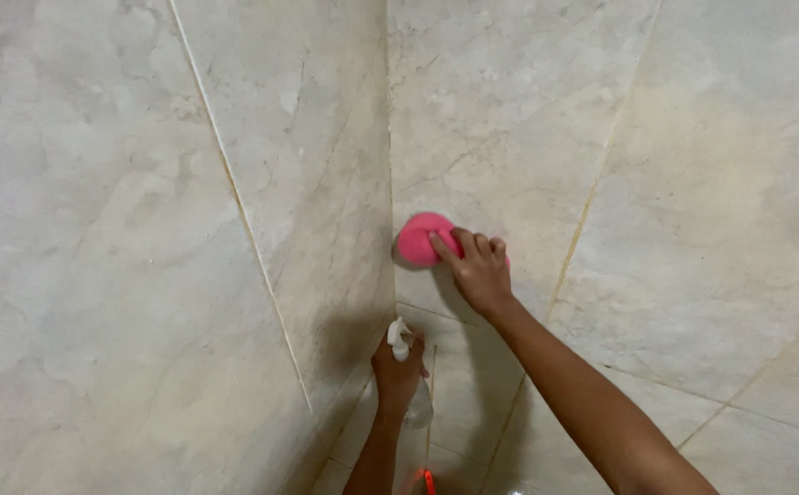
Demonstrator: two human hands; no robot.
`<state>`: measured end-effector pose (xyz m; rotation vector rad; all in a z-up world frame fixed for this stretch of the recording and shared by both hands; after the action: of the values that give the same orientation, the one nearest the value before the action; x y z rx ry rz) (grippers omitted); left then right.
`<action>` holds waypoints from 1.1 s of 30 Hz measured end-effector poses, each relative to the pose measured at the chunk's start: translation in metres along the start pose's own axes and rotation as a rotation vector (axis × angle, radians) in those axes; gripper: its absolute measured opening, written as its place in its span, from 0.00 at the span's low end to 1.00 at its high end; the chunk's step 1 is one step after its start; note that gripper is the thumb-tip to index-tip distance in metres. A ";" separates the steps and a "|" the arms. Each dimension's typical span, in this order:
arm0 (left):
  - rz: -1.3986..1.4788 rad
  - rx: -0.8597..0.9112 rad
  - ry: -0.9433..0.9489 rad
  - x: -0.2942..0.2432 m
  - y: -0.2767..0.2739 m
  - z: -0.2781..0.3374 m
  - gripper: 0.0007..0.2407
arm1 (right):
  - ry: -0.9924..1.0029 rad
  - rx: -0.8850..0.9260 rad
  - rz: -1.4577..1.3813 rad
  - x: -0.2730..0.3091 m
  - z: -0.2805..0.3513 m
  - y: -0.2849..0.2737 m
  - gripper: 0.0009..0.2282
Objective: The person sprays a cleaning solution onto the tiled wall and scrubs the surface with a pink sponge. They move the sponge in circular and vertical motions to clean the tiles and grout lines, eventually working down to the tiled ledge near the floor.
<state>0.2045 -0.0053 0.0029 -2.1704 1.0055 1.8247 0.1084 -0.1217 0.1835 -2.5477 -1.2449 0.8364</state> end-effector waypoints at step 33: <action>-0.075 -0.017 -0.008 -0.018 -0.021 0.006 0.12 | -0.054 0.157 -0.089 0.061 0.036 0.031 0.23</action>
<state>0.2103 0.0209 0.0113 -2.1779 0.8971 1.8141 0.1384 -0.0967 0.1165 -2.3440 -1.2459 0.9494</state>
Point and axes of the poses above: each hand's wrist, its own z-axis away from the middle knuckle, its own y-axis out of the palm, x = y × z, the point moved 10 cm from there along -z, towards the middle knuckle, and after that the axes turned 7 degrees about z, right-handed, at the moved point
